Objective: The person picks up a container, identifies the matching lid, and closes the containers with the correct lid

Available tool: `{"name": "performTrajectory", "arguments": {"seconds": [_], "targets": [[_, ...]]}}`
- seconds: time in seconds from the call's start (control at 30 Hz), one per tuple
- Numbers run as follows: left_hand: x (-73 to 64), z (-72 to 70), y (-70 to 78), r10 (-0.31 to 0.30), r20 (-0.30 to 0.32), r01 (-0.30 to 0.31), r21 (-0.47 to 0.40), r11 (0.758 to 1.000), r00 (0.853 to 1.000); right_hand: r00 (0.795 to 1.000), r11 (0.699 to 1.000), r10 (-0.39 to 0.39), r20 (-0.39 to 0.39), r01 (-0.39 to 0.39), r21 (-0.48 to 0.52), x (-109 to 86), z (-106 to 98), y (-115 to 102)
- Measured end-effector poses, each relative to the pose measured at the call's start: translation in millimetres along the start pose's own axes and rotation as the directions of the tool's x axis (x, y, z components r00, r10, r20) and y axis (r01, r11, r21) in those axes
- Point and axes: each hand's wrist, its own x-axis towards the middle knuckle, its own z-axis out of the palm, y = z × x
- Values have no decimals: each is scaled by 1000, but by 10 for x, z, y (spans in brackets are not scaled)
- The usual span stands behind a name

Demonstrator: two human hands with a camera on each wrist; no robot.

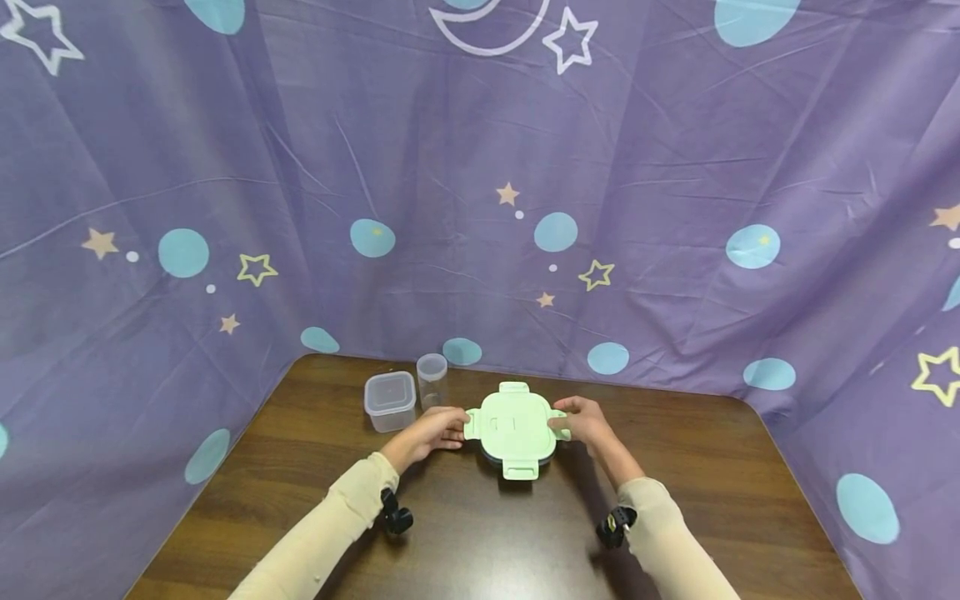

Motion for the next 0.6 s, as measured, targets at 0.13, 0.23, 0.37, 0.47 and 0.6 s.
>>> {"name": "performTrajectory", "arguments": {"seconds": [0.13,0.23,0.37,0.47,0.6], "targets": [[17,10,-6,-5,-10,5,-6,1000,1000,1000,1000,4,-12,-4,2,11,7,14],[31,19,-10,-5,-19,5,-13,1000,1000,1000,1000,-3,-7,3,1,20,8,27],[52,38,-12,0,-33,0,-23,1000,999,1000,1000,-17,8,17,-13,24,-1,43],[68,52,-21,2,-42,-3,-20,1000,999,999,999,-27,18,27,-22,20,-12,50],[69,81,-37,9,-49,-8,3,1000,999,999,999,-37,38,38,-32,-9,-24,60]]}}
